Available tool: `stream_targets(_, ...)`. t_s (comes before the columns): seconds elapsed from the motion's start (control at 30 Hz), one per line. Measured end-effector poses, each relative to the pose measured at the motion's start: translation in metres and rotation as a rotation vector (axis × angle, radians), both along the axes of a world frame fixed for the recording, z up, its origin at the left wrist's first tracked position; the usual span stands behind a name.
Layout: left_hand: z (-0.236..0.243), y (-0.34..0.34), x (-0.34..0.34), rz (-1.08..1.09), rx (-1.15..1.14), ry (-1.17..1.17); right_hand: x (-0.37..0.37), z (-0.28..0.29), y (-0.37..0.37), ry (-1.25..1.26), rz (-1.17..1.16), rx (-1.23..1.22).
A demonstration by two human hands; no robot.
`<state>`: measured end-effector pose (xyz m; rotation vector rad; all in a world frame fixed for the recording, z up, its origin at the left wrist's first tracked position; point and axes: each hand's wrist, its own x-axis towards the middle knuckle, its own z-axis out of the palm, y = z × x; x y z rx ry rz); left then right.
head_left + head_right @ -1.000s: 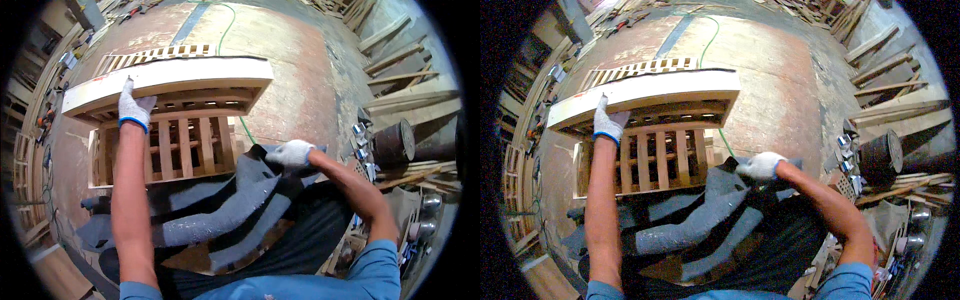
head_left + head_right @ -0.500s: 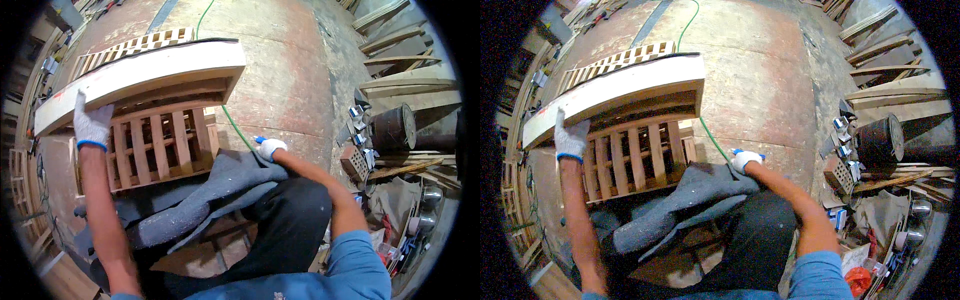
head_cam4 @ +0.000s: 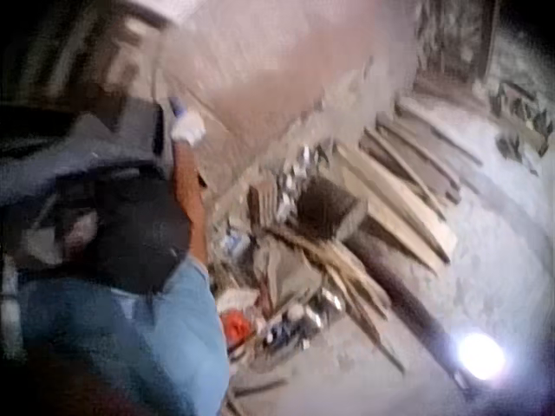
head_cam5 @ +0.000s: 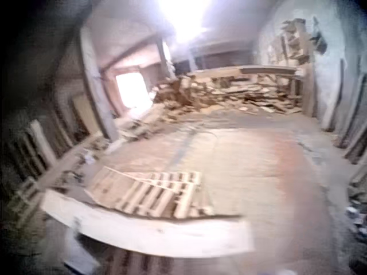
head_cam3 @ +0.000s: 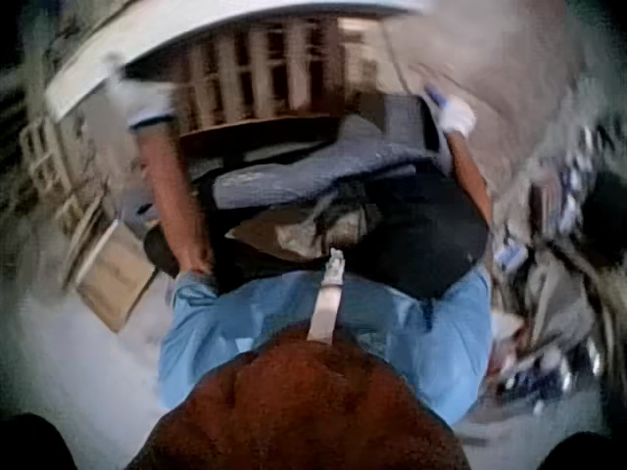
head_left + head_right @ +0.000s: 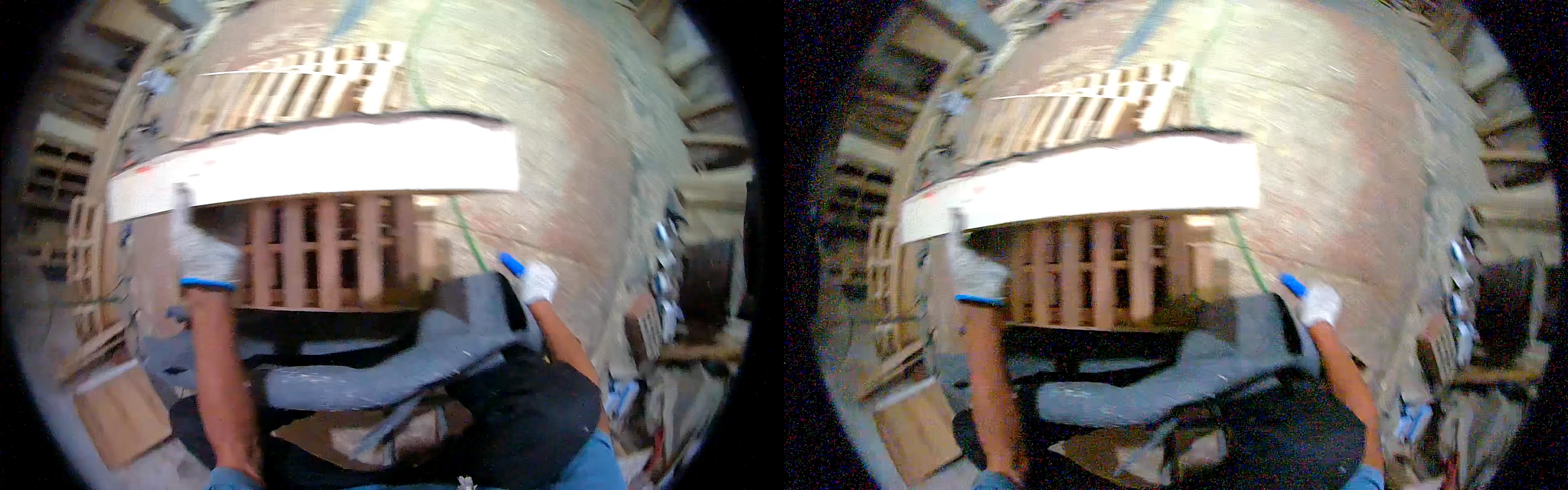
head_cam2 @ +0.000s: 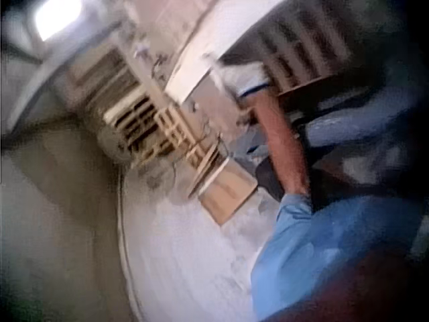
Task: The person staples a dark fabric cover onto a wooden frame using a pneumatic staple gun, then trims the excess fabric with a utility knife. They flip the piece to work on different sides and continue trimming and securing the fabric.
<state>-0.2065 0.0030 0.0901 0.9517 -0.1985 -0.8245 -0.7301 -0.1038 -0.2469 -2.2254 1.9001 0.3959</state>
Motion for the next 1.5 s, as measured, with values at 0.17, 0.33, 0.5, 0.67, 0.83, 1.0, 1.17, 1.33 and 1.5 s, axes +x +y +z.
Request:
stream_targets(0.17, 0.014, -0.018, -0.017, 0.024, -0.091, 0.195, -0.003, -0.022, -0.009, 0.071, 0.029, -0.005)
stream_targets(0.33, 0.008, -0.029, -0.084, -0.113, -0.123, 0.223, -0.018, -0.022, -0.01, -0.042, -0.215, 0.13)
stream_targets(0.5, -0.002, -0.063, -0.122, -0.095, -0.161, 0.373, -0.071, -0.005, -0.023, -0.248, -0.408, -0.039)
stream_targets(0.67, 0.024, -0.057, -0.117, 0.02, -0.18, 0.393, -0.088, 0.076, -0.059, -0.588, -0.54, -0.16)
stream_targets(0.83, 0.052, -0.001, -0.104, 0.053, -0.236, 0.258, -0.083, 0.2, -0.077, -1.025, -0.621, 0.032)
stream_targets(1.0, 0.093, 0.069, -0.08, 0.094, -0.164, 0.186, 0.002, 0.387, 0.002, -1.685, -0.418, 0.341)
stream_targets(1.17, 0.101, 0.145, -0.055, 0.098, -0.084, 0.137, 0.082, 0.473, 0.063, -1.607, -0.284, 0.572)
stream_targets(1.33, 0.088, 0.202, -0.034, 0.092, 0.017, 0.194, 0.183, 0.5, 0.117, -1.796, -0.063, 0.851)
stream_targets(1.5, 0.088, 0.211, -0.046, 0.033, -0.095, 0.337, 0.291, 0.5, 0.116, -1.401, 0.079, 0.855)
